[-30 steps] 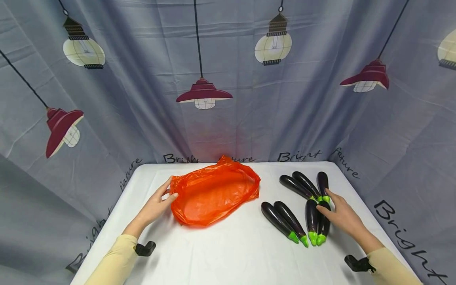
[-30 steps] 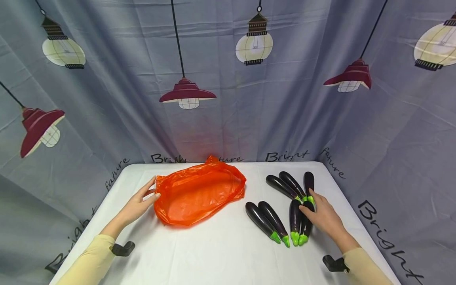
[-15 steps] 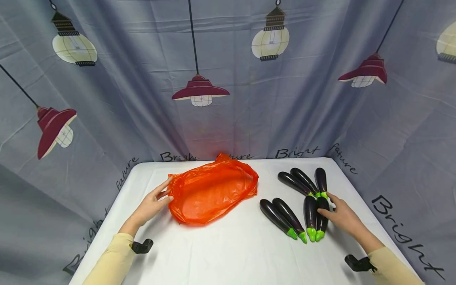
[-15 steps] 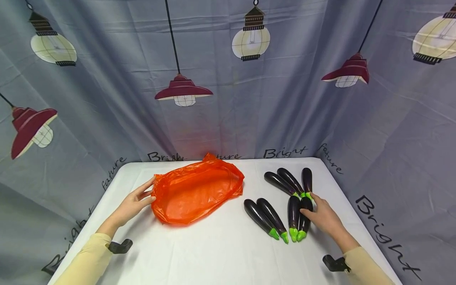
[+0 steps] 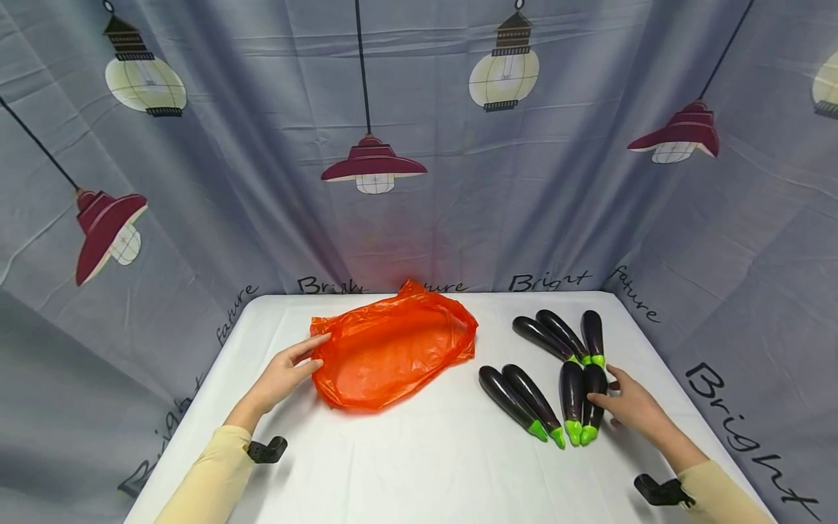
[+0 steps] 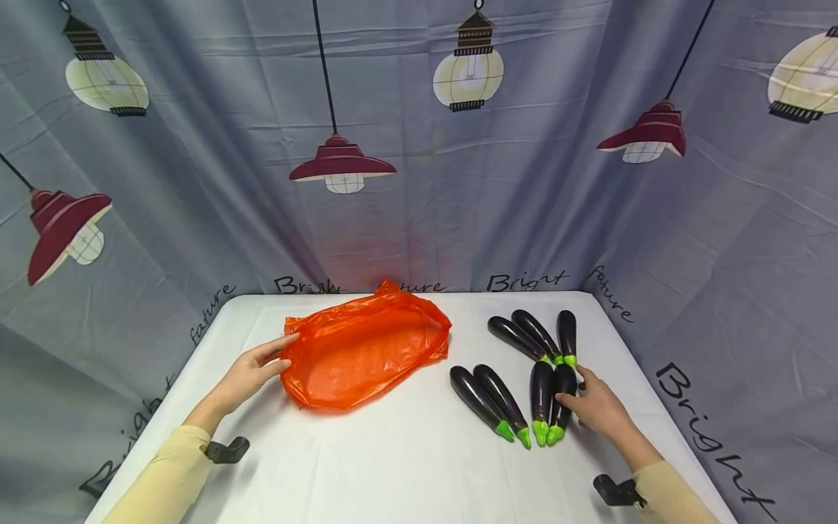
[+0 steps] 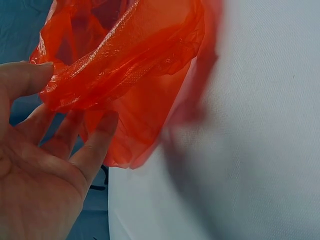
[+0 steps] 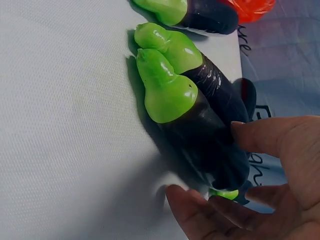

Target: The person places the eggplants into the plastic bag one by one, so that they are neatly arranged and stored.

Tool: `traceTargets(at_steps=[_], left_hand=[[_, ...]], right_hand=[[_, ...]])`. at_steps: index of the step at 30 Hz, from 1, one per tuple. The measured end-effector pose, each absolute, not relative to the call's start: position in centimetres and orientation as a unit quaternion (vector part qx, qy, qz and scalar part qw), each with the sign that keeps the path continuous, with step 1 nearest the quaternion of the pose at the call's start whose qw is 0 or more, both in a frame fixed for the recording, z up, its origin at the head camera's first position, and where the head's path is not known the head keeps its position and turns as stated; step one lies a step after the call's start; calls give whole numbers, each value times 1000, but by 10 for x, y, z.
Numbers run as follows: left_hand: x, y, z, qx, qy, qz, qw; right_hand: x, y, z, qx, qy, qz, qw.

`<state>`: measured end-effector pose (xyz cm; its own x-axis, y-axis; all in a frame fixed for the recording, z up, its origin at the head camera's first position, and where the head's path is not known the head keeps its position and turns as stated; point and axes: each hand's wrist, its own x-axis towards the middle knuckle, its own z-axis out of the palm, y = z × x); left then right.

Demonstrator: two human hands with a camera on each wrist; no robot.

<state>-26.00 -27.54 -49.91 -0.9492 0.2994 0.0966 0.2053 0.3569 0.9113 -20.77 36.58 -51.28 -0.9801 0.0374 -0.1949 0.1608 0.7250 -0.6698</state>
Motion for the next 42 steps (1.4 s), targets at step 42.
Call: traceTargets(at_steps=[42], left_hand=[[-271, -266, -494, 129, 843, 519, 58]], right_hand=[[-206, 355, -513, 102, 869, -469, 116]])
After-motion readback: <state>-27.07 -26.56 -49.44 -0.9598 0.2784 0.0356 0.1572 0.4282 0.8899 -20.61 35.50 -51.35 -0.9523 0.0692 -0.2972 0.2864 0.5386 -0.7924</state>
